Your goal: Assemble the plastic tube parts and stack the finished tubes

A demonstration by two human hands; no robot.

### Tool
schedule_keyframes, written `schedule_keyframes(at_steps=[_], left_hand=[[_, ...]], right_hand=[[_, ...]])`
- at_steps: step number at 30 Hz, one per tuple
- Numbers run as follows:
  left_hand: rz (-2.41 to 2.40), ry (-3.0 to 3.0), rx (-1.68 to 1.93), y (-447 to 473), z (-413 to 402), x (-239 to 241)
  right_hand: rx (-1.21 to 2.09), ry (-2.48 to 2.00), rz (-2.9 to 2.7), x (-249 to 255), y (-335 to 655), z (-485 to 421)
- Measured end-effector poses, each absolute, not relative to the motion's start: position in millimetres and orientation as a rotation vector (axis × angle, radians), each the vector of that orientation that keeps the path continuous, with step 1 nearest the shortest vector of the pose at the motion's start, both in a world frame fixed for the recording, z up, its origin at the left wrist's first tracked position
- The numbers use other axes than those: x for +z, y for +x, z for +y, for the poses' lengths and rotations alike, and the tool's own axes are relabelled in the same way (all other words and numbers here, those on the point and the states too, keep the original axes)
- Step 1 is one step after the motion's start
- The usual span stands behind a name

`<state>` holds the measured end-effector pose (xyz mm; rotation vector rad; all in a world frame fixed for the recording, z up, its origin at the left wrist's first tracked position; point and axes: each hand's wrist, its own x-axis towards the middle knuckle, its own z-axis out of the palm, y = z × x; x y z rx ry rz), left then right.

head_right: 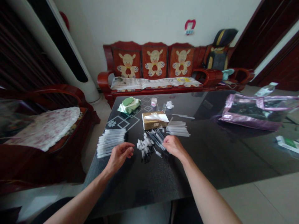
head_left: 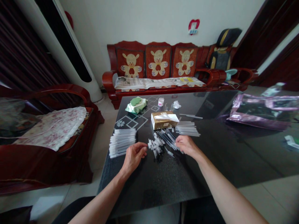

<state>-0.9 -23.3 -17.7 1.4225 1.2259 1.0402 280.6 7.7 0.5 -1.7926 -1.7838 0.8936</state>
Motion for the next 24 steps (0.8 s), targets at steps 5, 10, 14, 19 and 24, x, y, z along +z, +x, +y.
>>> schedule_keyframes(at_steps=[5,10,14,19,24], left_hand=[[1.033,1.363,0.940,15,-34,-19],[0.952,1.402,0.860,20,-39,-26],[1.060,1.371,0.890,15,-36,-28],[1.098,1.192,0.965,11,-30,-26],[1.089,0.996,0.977,14,-31,-21]], right_hand=[[1.301,-1.444,-1.741,-2,223,-21],[1.359,-1.334,-1.774,-6,191,-37],[1.306,-1.353,-1.855,-2,198,-29],[0.494,-1.727,-2.020,-4,239,-2],[0.233,-1.880,-2.199,-12,247,8]])
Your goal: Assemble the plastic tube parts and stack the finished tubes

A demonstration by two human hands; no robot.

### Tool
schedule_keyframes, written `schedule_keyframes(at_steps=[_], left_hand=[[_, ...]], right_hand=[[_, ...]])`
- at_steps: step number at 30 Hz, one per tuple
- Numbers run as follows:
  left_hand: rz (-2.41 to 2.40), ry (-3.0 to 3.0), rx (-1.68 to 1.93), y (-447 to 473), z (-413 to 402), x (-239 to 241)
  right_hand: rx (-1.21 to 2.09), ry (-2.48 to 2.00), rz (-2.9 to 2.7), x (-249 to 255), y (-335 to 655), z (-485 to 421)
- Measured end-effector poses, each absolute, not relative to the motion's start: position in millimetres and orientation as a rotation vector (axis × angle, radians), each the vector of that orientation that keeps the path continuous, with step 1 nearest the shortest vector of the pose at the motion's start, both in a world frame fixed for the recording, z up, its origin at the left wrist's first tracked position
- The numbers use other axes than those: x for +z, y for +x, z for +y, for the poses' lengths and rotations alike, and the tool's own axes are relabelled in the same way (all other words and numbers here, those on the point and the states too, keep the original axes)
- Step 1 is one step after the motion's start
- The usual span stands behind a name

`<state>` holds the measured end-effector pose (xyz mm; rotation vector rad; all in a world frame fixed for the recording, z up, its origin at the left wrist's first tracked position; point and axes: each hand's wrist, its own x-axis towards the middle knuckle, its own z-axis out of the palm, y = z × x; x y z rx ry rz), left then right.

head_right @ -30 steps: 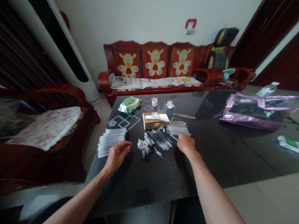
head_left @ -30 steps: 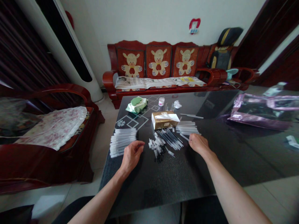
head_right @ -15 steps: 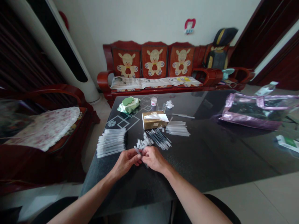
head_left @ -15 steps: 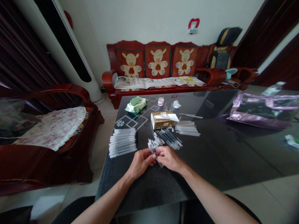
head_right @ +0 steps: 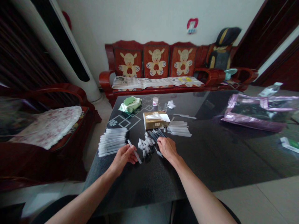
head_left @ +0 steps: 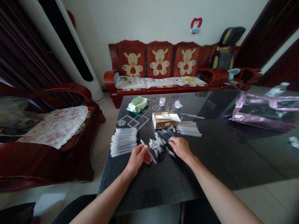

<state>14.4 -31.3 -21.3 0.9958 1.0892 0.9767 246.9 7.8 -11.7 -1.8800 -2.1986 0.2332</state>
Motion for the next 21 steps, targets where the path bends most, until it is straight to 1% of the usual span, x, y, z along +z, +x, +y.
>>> schedule_keyframes(at_steps=[5,12,21], left_hand=[[1.045,0.897,0.986,14,-32,-20],[1.034,0.846,1.006,11,-31,-20],[0.976,0.835,1.025,10,-30,-23]], right_hand=[[0.174,-1.909,-2.349,-18,228,5],[0.122,-1.949,-2.399,-21,227,6],[0.169,-1.983,-2.319,-16,228,7]])
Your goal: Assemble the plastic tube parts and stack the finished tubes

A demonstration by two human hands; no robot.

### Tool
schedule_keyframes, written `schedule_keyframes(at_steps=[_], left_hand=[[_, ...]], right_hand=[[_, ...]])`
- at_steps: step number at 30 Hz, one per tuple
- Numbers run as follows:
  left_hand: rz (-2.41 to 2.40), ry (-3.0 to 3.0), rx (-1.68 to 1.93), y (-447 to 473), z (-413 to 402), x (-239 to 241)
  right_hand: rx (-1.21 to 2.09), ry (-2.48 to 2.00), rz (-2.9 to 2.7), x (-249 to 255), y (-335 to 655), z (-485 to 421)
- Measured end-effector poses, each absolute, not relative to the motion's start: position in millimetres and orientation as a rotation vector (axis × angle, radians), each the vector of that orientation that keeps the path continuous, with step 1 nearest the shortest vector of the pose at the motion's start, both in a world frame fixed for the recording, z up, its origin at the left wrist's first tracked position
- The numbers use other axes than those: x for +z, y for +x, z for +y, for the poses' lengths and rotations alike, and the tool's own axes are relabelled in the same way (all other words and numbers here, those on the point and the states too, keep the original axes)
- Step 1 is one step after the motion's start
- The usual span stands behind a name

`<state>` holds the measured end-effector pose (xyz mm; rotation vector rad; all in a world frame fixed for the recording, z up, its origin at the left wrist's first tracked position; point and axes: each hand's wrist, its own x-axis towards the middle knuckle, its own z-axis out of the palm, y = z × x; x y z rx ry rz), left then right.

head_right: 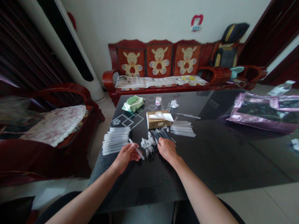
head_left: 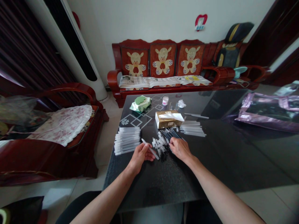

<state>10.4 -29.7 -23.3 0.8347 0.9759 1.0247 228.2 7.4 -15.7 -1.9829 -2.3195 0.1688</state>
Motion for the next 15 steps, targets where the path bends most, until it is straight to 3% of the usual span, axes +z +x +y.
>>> schedule_keyframes(at_steps=[15], left_hand=[[0.930,0.846,1.059,8,-29,-30]], right_hand=[[0.244,-2.007,-2.092,-6,255,11]])
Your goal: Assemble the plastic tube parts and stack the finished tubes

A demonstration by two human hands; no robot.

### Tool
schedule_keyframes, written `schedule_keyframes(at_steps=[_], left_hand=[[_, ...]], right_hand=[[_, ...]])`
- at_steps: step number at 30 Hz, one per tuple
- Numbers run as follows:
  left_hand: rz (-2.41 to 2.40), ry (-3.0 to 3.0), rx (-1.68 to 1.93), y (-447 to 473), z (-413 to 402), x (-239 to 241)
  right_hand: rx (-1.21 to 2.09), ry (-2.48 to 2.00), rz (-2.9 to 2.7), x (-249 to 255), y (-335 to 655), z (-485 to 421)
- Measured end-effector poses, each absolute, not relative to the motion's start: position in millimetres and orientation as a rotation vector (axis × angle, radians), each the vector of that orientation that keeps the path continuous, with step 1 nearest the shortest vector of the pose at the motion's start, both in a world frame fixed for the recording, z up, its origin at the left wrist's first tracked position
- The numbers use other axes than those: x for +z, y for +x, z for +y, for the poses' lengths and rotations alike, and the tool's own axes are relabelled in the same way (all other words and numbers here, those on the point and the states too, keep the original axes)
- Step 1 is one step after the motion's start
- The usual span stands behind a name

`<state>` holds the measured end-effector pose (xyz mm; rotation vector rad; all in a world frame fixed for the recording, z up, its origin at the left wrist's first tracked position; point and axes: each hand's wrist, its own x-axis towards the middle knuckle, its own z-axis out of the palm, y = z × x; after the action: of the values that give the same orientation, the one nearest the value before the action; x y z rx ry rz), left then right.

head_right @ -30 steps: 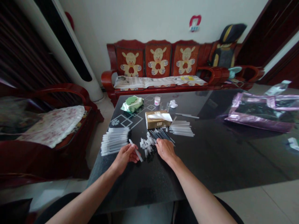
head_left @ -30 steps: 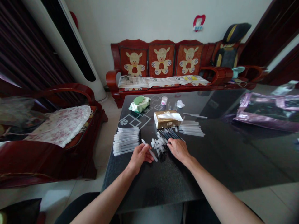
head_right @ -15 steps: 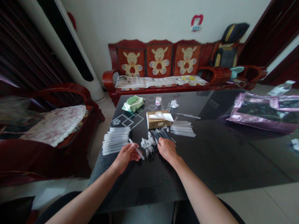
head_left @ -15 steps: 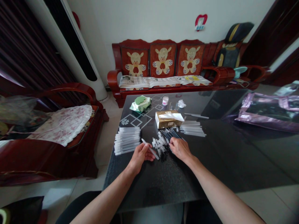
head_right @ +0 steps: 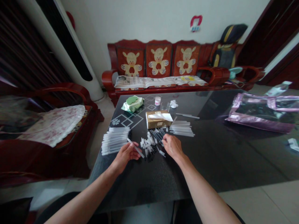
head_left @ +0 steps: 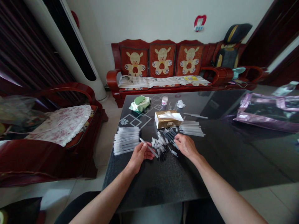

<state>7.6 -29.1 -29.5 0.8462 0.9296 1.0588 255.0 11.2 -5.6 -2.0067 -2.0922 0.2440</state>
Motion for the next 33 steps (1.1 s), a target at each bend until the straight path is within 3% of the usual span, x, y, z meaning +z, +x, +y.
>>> schedule_keyframes(at_steps=[14,33], left_hand=[[0.982,0.862,1.031,10,-31,-18],[0.974,0.896,1.029,8,-32,-21]], right_hand=[[0.113,-2.333,-2.087,-7,298,17],[0.054,-2.419,-2.179,-13,285,22]])
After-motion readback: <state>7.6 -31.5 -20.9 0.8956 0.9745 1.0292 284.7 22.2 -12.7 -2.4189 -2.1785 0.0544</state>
